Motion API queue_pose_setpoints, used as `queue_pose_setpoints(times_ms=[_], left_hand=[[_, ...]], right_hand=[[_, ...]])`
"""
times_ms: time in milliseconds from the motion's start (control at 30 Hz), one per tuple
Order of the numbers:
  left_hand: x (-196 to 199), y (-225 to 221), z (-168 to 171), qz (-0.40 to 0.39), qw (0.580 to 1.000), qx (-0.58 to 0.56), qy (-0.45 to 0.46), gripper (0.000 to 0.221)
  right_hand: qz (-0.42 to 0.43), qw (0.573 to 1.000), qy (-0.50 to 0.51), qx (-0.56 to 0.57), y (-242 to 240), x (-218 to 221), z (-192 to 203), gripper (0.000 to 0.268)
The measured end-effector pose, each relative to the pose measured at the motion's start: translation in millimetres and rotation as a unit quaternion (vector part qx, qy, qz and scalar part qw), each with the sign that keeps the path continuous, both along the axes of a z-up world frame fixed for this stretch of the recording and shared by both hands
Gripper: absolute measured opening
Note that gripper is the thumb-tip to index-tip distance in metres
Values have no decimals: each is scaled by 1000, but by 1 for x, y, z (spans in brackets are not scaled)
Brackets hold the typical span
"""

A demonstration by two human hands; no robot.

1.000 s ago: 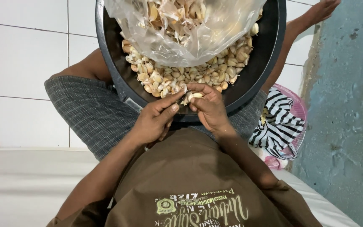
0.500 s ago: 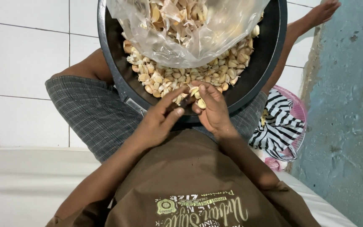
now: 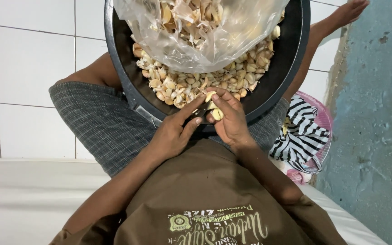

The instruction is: Manually peeling the skin off individual garlic cloves from a large container while sitting on the floor

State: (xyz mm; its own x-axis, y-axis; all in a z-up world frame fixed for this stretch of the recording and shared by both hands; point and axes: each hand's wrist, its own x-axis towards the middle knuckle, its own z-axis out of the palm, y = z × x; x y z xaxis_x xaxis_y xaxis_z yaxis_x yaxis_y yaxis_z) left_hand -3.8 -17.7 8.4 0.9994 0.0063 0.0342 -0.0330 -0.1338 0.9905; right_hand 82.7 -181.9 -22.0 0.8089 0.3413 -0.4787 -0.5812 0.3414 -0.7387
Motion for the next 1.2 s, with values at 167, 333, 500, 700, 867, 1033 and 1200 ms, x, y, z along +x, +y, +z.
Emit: queue_pose_setpoints(times_ms=[167, 333, 500, 700, 867, 1033, 1200], left_hand=[[1, -4, 9, 5, 1000, 2, 3, 48], [1, -4, -5, 36, 998, 47, -1, 44], [2, -2, -2, 44, 999, -6, -3, 42], [5, 0, 5, 54, 998, -35, -11, 41], [2, 0, 8, 28, 999, -38, -6, 49], [0, -3, -4, 14, 1000, -12, -14, 47], [0, -2, 0, 9, 1000, -11, -21, 46]], right_hand=[[-1, 1000, 7, -6, -2, 0, 3, 32], [2, 1000, 20, -3, -1, -1, -3, 21], [15, 999, 20, 27, 0, -2, 11, 28], [27, 993, 61, 93, -6, 1, -6, 31], [7, 989, 98, 113, -8, 2, -6, 23], [-4, 990, 96, 103, -13, 0, -17, 10], [-6, 991, 96, 93, -4, -2, 7, 7]])
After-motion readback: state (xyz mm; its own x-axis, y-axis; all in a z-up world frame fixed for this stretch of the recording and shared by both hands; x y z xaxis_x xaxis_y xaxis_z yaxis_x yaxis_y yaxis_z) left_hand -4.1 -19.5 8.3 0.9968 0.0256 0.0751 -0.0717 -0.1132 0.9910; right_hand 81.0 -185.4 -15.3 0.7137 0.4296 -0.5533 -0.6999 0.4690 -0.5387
